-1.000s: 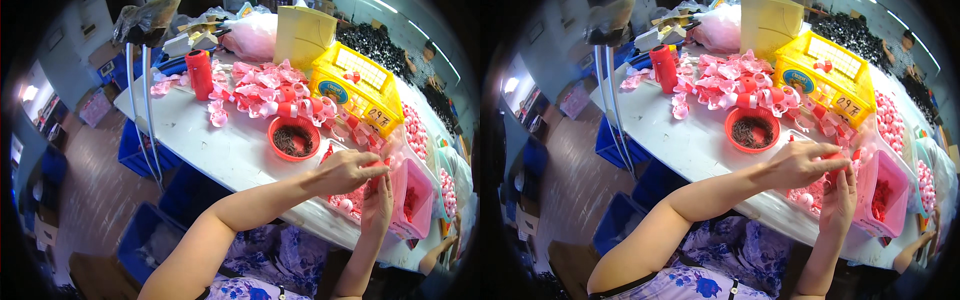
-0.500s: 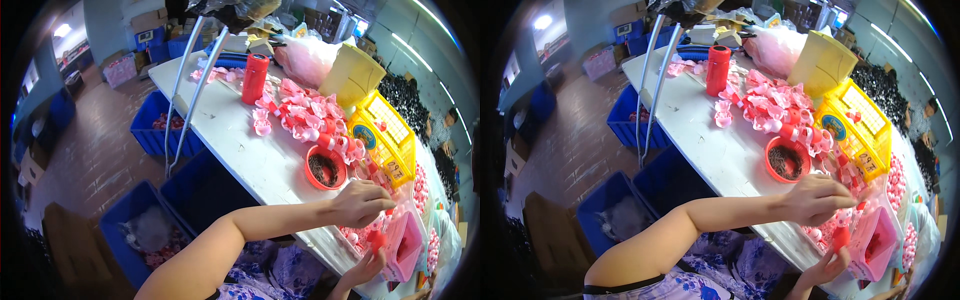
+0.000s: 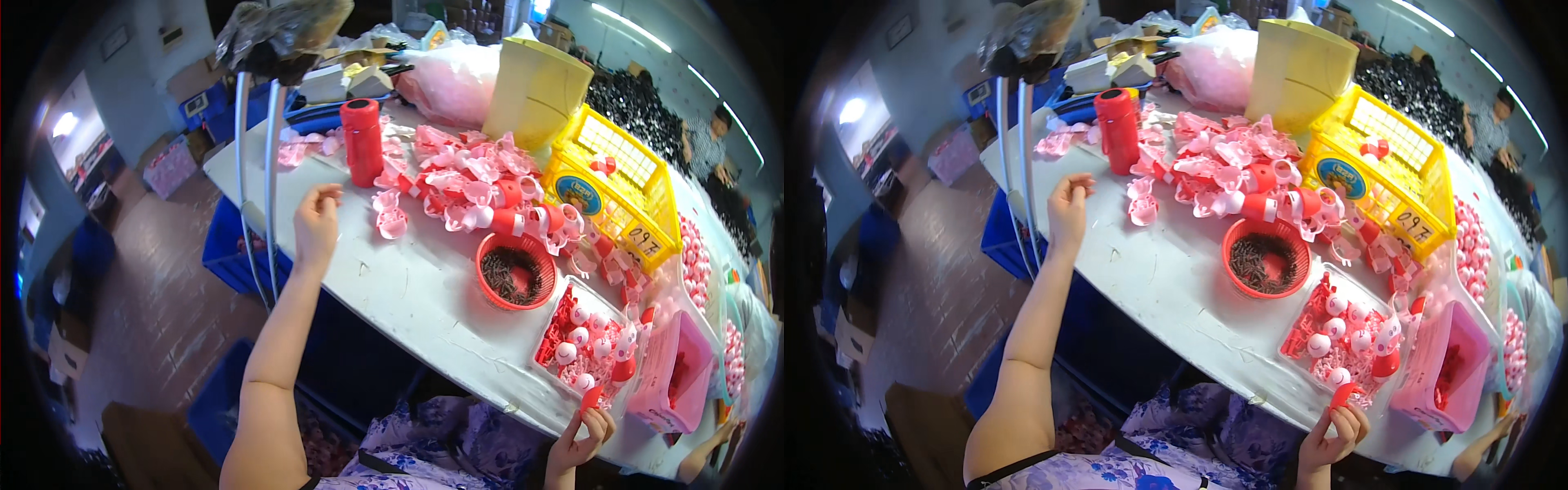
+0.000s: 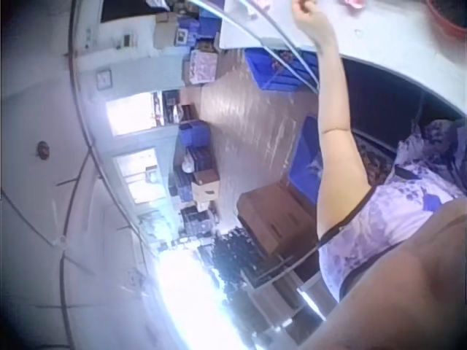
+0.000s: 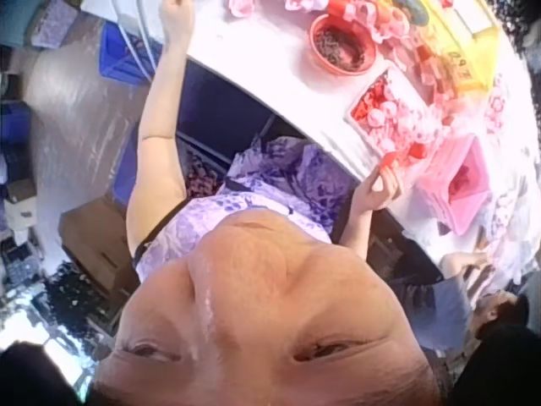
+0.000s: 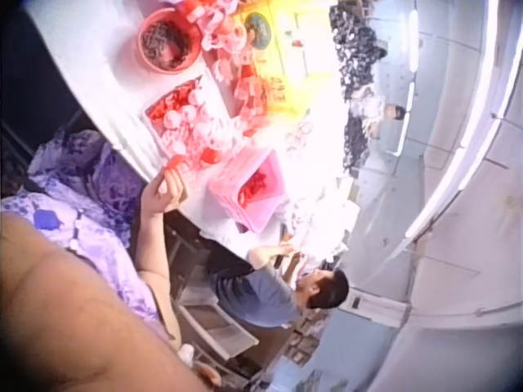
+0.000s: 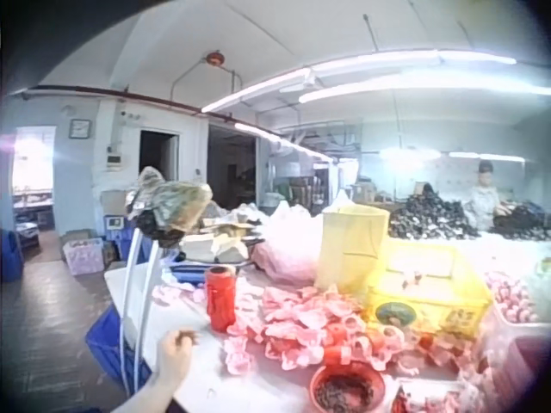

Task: The person assembles small plastic pig figurines by hand. They pick up various pink and white plastic components, including heads, bodies, and limbs, and snap them together to form complete figures. The person repeatedly assembles and disassembles the toys, handling them one at a time.

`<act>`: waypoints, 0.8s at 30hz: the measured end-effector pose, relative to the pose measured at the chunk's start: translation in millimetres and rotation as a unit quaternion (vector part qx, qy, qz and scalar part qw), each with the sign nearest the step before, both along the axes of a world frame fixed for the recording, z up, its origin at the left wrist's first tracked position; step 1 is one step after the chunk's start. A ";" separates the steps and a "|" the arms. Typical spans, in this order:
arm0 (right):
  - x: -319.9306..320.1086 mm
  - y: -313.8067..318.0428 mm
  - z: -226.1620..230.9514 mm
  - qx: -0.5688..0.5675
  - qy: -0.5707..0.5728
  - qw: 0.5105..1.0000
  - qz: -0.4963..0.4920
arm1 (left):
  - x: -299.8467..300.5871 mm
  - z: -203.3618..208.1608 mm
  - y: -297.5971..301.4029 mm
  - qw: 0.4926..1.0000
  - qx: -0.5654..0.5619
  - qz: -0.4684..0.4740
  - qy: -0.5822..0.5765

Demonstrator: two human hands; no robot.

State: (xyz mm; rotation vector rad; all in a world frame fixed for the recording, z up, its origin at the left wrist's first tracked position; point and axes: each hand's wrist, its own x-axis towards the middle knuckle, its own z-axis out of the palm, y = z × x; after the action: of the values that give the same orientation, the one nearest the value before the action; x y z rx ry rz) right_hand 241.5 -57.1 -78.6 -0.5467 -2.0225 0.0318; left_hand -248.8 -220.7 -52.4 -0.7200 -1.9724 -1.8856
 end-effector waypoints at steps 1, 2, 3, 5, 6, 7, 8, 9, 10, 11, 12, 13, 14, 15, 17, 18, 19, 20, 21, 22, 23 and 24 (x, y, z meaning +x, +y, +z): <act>-0.9 -0.5 0.0 -0.001 0.000 1.000 -0.004 | -23.2 -3.8 -4.9 0.997 -0.055 0.038 0.026; -1.5 -0.6 0.6 0.000 -0.002 1.000 -0.010 | -44.5 -8.2 -4.6 0.990 -0.107 0.075 0.051; -2.6 -0.3 1.1 0.003 -0.003 1.000 -0.014 | -62.3 -9.6 -2.1 0.979 -0.155 0.113 0.065; -5.5 -0.9 3.0 0.011 -0.003 1.000 -0.028 | -92.8 -9.7 3.4 0.945 -0.247 0.192 0.090; -6.0 -0.9 3.2 0.016 -0.003 0.999 -0.036 | -106.1 -9.4 10.3 0.937 -0.274 0.197 0.092; -5.9 -0.3 3.2 0.019 -0.004 0.999 -0.038 | -118.2 -9.2 16.2 0.927 -0.300 0.203 0.094; -4.8 -0.1 2.1 0.022 -0.004 0.999 -0.040 | -130.4 -10.5 20.5 0.917 -0.325 0.210 0.095; -3.7 0.7 0.6 0.025 -0.003 0.999 -0.040 | -144.6 -13.0 21.3 0.913 -0.340 0.197 0.109; -2.4 1.6 -1.8 0.029 -0.009 0.999 -0.041 | -163.5 -19.4 19.1 0.897 -0.370 0.212 0.118; 0.3 2.0 -4.9 0.033 -0.015 0.998 -0.043 | -183.3 -28.0 18.8 0.879 -0.400 0.225 0.127; -1.9 1.5 -1.3 0.037 -0.023 0.998 -0.048 | -189.8 -28.5 23.2 0.862 -0.429 0.236 0.135; -6.7 2.5 8.2 0.057 0.009 0.998 -0.019 | -194.9 -29.9 25.6 0.859 -0.437 0.231 0.133; -8.0 1.9 9.7 0.059 0.006 0.998 -0.024 | -199.1 -31.8 26.8 0.856 -0.446 0.228 0.131; -8.6 0.9 10.0 0.061 0.002 0.998 -0.030 | -200.4 -33.1 29.2 0.853 -0.454 0.223 0.129; -8.8 0.1 10.7 0.066 -0.006 0.997 -0.039 | -203.0 -34.7 32.2 0.841 -0.466 0.232 0.146; -9.5 0.1 10.9 0.068 -0.009 0.997 -0.038 | -205.5 -32.9 28.4 0.834 -0.473 0.241 0.154; -10.3 0.1 10.9 0.071 -0.011 0.997 -0.036 | -213.7 -34.1 21.4 0.815 -0.501 0.257 0.137; -11.2 -0.3 10.8 0.073 -0.012 0.997 -0.038 | -225.3 -37.3 11.4 0.795 -0.529 0.273 0.119; -12.0 -0.7 11.0 0.076 -0.014 0.996 -0.040 | -232.0 -39.7 3.8 0.773 -0.556 0.288 0.100; -10.5 -1.2 12.0 0.082 -0.023 0.995 -0.048 | -219.3 -37.7 12.6 0.761 -0.559 0.323 0.063; -9.5 -1.5 12.3 0.087 -0.031 0.994 -0.054 | -205.5 -35.4 21.9 0.746 -0.562 0.358 0.027; -9.8 -1.8 12.5 0.086 -0.033 0.994 -0.054 | -195.8 -30.0 21.1 0.724 -0.563 0.398 -0.010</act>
State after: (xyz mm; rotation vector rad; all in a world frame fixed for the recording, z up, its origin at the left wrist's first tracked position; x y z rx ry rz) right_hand 231.7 -58.9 -66.0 -0.5516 -2.0333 -0.2261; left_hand -444.7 -199.6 -82.5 0.0254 -2.6777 -0.0781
